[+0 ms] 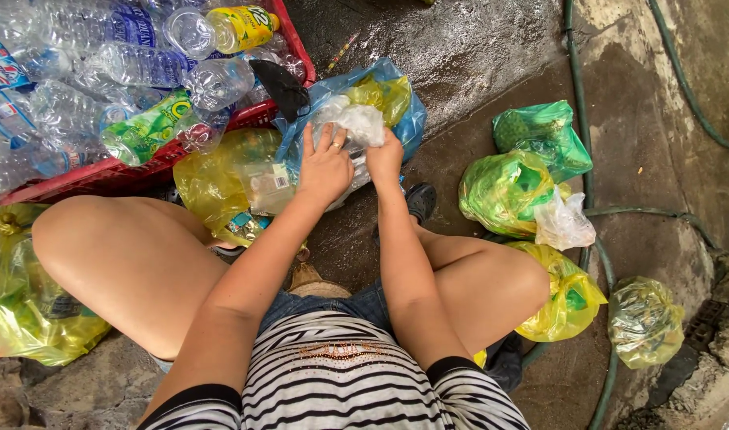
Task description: The person sits on the ground and sorts plastic bottles and cans from various plastic bags into a red crate. They open bags, pick out bottles and cans, and place them into the crate, occasionally moving bags aside.
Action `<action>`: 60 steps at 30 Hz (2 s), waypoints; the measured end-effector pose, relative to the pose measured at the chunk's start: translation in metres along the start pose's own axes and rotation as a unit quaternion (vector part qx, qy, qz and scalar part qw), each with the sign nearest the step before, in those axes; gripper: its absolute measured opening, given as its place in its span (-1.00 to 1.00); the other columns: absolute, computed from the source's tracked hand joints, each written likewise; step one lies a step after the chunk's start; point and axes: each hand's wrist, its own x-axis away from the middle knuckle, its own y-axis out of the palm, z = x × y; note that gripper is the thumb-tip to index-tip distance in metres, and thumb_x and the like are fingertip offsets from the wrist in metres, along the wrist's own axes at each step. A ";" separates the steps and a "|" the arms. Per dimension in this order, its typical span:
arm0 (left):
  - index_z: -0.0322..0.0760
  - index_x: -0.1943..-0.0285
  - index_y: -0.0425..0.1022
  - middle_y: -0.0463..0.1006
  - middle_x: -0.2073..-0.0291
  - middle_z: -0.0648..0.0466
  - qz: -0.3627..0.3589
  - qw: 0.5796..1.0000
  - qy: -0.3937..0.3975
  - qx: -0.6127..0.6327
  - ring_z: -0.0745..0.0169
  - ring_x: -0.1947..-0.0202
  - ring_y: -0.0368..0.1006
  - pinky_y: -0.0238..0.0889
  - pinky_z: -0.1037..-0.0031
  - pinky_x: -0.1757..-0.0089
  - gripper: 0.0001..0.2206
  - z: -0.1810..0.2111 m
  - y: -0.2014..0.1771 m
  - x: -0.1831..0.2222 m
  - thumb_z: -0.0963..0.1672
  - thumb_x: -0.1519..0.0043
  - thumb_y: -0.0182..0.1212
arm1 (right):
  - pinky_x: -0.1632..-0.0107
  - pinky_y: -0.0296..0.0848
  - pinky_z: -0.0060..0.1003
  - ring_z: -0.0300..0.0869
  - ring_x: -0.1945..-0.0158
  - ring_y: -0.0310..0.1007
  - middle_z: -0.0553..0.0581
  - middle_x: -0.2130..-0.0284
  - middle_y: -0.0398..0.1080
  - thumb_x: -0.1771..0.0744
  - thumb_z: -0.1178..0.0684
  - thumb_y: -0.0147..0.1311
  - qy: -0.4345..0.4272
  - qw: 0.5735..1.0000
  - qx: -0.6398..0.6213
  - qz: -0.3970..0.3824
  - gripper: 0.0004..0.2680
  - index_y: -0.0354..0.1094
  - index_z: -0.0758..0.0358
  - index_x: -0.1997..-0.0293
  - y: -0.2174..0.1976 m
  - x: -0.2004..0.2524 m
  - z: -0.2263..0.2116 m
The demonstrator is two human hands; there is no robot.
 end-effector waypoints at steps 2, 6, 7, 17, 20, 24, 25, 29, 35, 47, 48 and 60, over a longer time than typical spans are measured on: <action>-0.29 0.24 0.68 0.43 -0.30 -0.04 0.017 0.999 -0.019 -0.029 -0.09 -0.43 0.10 -0.47 -0.19 -0.36 -0.73 0.000 0.000 -0.003 -0.03 -0.23 0.14 | 0.01 0.51 -0.13 0.11 0.09 0.62 0.30 0.22 0.57 -0.25 0.13 0.18 0.019 0.999 -0.037 0.016 -0.79 0.50 0.27 0.05 -0.007 -0.001 -0.007; -0.27 0.27 0.70 0.47 -0.23 -0.05 0.014 0.997 -0.055 -0.054 -0.18 -0.44 0.07 -0.39 -0.18 -0.34 -0.69 -0.005 -0.005 -0.009 -0.01 -0.28 0.12 | -0.10 0.47 -0.15 0.08 -0.06 0.53 0.26 0.01 0.48 -0.31 0.12 0.20 -0.032 0.998 0.021 0.055 -0.86 0.52 0.26 0.08 -0.025 0.004 -0.025; -0.26 0.29 0.71 0.49 -0.20 -0.05 0.009 0.997 -0.067 -0.048 -0.27 -0.43 0.06 -0.35 -0.18 -0.31 -0.69 -0.008 -0.007 -0.010 -0.01 -0.26 0.13 | -0.14 0.44 -0.15 0.08 -0.15 0.46 0.24 -0.12 0.40 -0.31 0.12 0.22 -0.077 0.993 0.051 0.075 -0.87 0.52 0.26 0.09 -0.028 0.005 -0.029; -0.25 0.28 0.73 0.51 -0.15 -0.06 -0.059 0.994 -0.079 -0.055 -0.29 -0.53 -0.06 -0.44 -0.22 -0.34 -0.70 -0.018 -0.009 -0.001 -0.02 -0.22 0.14 | -0.32 0.36 -0.19 0.07 -0.36 0.34 0.14 -0.35 0.28 -0.24 0.31 0.15 -0.267 0.959 0.094 -0.004 -0.63 0.42 0.30 -0.18 -0.031 -0.011 0.001; -0.19 0.26 0.72 0.49 -0.26 -0.03 -0.012 0.982 -0.065 -0.178 -0.33 -0.54 -0.04 -0.53 -0.29 -0.35 -0.79 -0.018 -0.017 0.002 -0.07 -0.19 0.18 | -0.30 0.38 -0.20 0.04 -0.27 0.42 0.16 -0.21 0.40 -0.22 0.36 0.10 -0.246 0.960 0.065 -0.112 -0.66 0.48 0.26 -0.09 -0.034 -0.016 0.004; -0.34 -0.08 0.56 0.41 -0.25 -0.14 -0.090 0.976 -0.177 0.091 -0.34 -0.37 0.07 -0.30 -0.39 -0.23 -0.62 -0.014 -0.004 -0.001 -0.03 -0.18 0.14 | -0.15 0.43 -0.26 -0.08 -0.07 0.49 0.18 0.01 0.50 -0.25 0.35 0.13 -0.136 0.976 -0.124 -0.118 -0.73 0.49 0.34 -0.04 -0.022 -0.015 0.020; -0.38 -0.28 0.43 0.34 -0.30 -0.19 -0.092 0.950 -0.213 0.211 -0.31 -0.29 0.14 -0.16 -0.39 -0.17 -0.52 -0.016 0.012 -0.002 -0.04 -0.22 0.12 | -0.09 0.45 -0.28 -0.14 0.01 0.50 0.17 0.07 0.52 -0.29 0.32 0.16 -0.080 0.967 -0.224 -0.094 -0.78 0.49 0.38 -0.02 -0.016 -0.016 0.028; -0.40 -0.35 0.38 0.36 -0.34 -0.23 -0.096 0.929 -0.210 0.289 -0.27 -0.32 0.28 0.20 -0.05 -0.31 -0.45 0.002 0.001 -0.004 0.09 -0.38 0.19 | 0.00 0.48 -0.34 -0.24 0.10 0.52 0.13 0.13 0.55 -0.32 0.28 0.12 0.040 0.914 -0.399 -0.053 -0.82 0.47 0.42 -0.02 -0.009 -0.016 0.028; -0.27 -0.28 0.39 0.39 -0.22 -0.10 -0.019 0.955 -0.218 0.200 -0.23 -0.22 0.29 0.14 -0.11 -0.11 -0.23 0.004 -0.028 -0.008 0.15 0.06 0.48 | 0.05 0.48 -0.34 -0.22 0.12 0.52 0.17 0.16 0.55 -0.32 0.27 0.10 -0.041 0.963 -0.260 -0.065 -0.81 0.46 0.51 -0.02 -0.028 -0.007 -0.002; -0.25 -0.08 0.45 0.49 0.11 -0.08 0.107 0.880 -0.130 0.444 -0.06 0.09 0.46 0.36 0.26 0.03 -0.43 0.015 -0.001 0.013 -0.01 0.12 0.47 | 0.37 0.54 -0.04 0.05 0.40 0.55 0.29 0.39 0.49 -0.26 0.19 0.02 0.268 0.853 -0.439 -0.086 -0.82 0.38 0.61 0.21 -0.009 -0.029 0.054; -0.24 -0.06 0.46 0.48 0.12 -0.08 0.139 0.902 -0.083 0.401 -0.09 0.04 0.43 0.34 0.22 0.00 -0.46 0.015 0.002 0.013 -0.03 0.11 0.47 | 0.37 0.55 -0.04 0.04 0.41 0.55 0.28 0.39 0.49 -0.27 0.18 0.03 0.296 0.837 -0.447 -0.111 -0.83 0.39 0.56 0.20 -0.004 -0.031 0.065; -0.25 0.00 0.61 0.50 0.03 -0.02 0.098 0.859 -0.145 0.481 0.02 -0.05 0.40 0.29 0.28 -0.06 -0.51 -0.026 0.007 -0.008 0.02 0.04 0.57 | -0.04 0.49 -0.28 -0.15 -0.04 0.47 0.15 -0.02 0.44 -0.35 0.22 0.02 -0.001 0.913 -0.362 -0.187 -0.70 0.26 0.36 -0.26 -0.022 0.013 -0.018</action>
